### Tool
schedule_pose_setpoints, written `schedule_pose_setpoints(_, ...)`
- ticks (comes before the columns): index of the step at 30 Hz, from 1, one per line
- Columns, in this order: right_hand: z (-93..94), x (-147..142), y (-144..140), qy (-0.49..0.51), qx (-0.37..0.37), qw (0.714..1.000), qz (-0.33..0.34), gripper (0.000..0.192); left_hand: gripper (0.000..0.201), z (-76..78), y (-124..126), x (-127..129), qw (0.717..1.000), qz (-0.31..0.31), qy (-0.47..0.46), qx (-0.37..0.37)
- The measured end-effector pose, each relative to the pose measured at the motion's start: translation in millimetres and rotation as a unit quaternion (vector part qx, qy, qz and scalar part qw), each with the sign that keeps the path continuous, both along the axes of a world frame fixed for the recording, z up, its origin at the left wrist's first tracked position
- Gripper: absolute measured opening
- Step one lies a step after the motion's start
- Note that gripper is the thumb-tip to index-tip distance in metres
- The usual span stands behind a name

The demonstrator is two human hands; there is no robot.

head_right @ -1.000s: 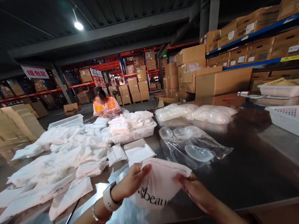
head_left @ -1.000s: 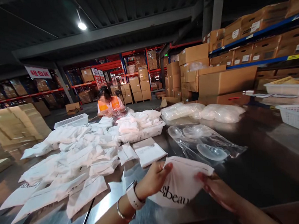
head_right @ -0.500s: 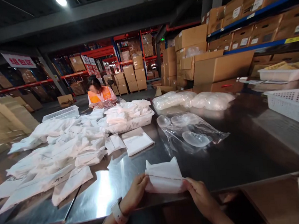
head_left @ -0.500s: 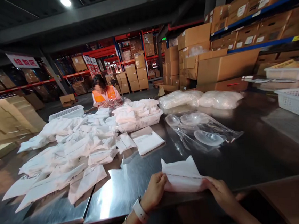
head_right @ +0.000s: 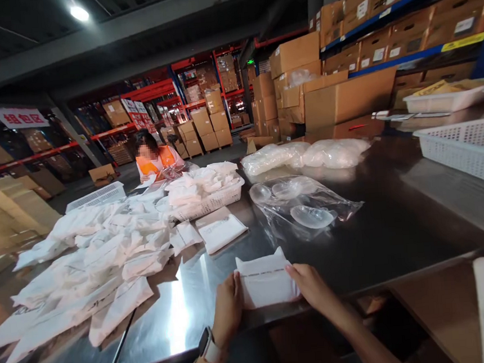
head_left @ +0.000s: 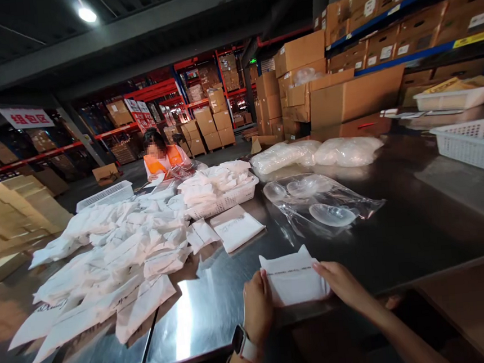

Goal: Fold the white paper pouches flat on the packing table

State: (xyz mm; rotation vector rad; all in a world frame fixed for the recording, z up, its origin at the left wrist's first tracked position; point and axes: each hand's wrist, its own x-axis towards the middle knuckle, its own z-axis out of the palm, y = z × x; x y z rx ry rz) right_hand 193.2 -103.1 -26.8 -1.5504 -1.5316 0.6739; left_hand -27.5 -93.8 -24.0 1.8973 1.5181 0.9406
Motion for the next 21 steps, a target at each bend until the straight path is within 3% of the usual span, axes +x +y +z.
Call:
schedule_pose_setpoints(5, -0.2, -1.7, 9.4, 0.014, -0.012, 1.0, 0.013, 0.05, 0.05, 21.1, -14.8, 4.8, 0.969, 0.099, 0.225, 0.009)
schedule_pose_setpoints(7, -0.8, -2.8, 9.8, 0.007, -0.004, 1.0, 0.012, 0.05, 0.044, 29.7, -26.4, 8.2, 0.95, 0.137, 0.269, 0.078)
schedule_pose_setpoints(9, -1.4, -3.2, 10.2, -0.005, -0.001, 1.0, 0.015, 0.05, 0.04, 35.0, -32.2, 13.0, 0.929, 0.127, 0.286, 0.2)
schedule_pose_setpoints(10, -1.7, -3.1, 10.7, -0.013, -0.003, 1.0, 0.019, 0.05, 0.041, 36.0, -31.3, 16.0, 0.917, 0.089, 0.291, 0.258)
schedule_pose_setpoints(12, -2.0, -2.8, 12.6, -0.033, -0.011, 0.999, 0.027, 0.05, 0.043, 34.9, -22.2, 22.5, 0.895, -0.07, 0.296, 0.326)
schedule_pose_setpoints(14, -0.7, -2.6, 13.8, -0.063, -0.022, 0.998, 0.019, 0.051, 0.042, 30.8, -7.2, 27.6, 0.863, -0.253, 0.295, 0.322)
schedule_pose_setpoints(15, 1.2, -2.8, 13.3, -0.079, -0.026, 0.997, 0.005, 0.05, 0.041, 28.4, 0.4, 28.9, 0.851, -0.314, 0.29, 0.306)
schedule_pose_setpoints(16, 4.2, -3.5, 11.6, -0.104, -0.026, 0.994, -0.023, 0.047, 0.042, 26.2, 7.0, 29.4, 0.846, -0.346, 0.284, 0.291)
schedule_pose_setpoints(18, 13.0, -6.6, 4.4, -0.198, -0.02, 0.974, -0.107, 0.038, 0.042, 23.3, 16.2, 28.0, 0.854, -0.35, 0.273, 0.272)
schedule_pose_setpoints(21, 26.3, -19.0, -9.9, -0.371, 0.023, 0.903, -0.214, 0.023, 0.043, 21.6, 20.4, 24.3, 0.863, -0.342, 0.262, 0.263)
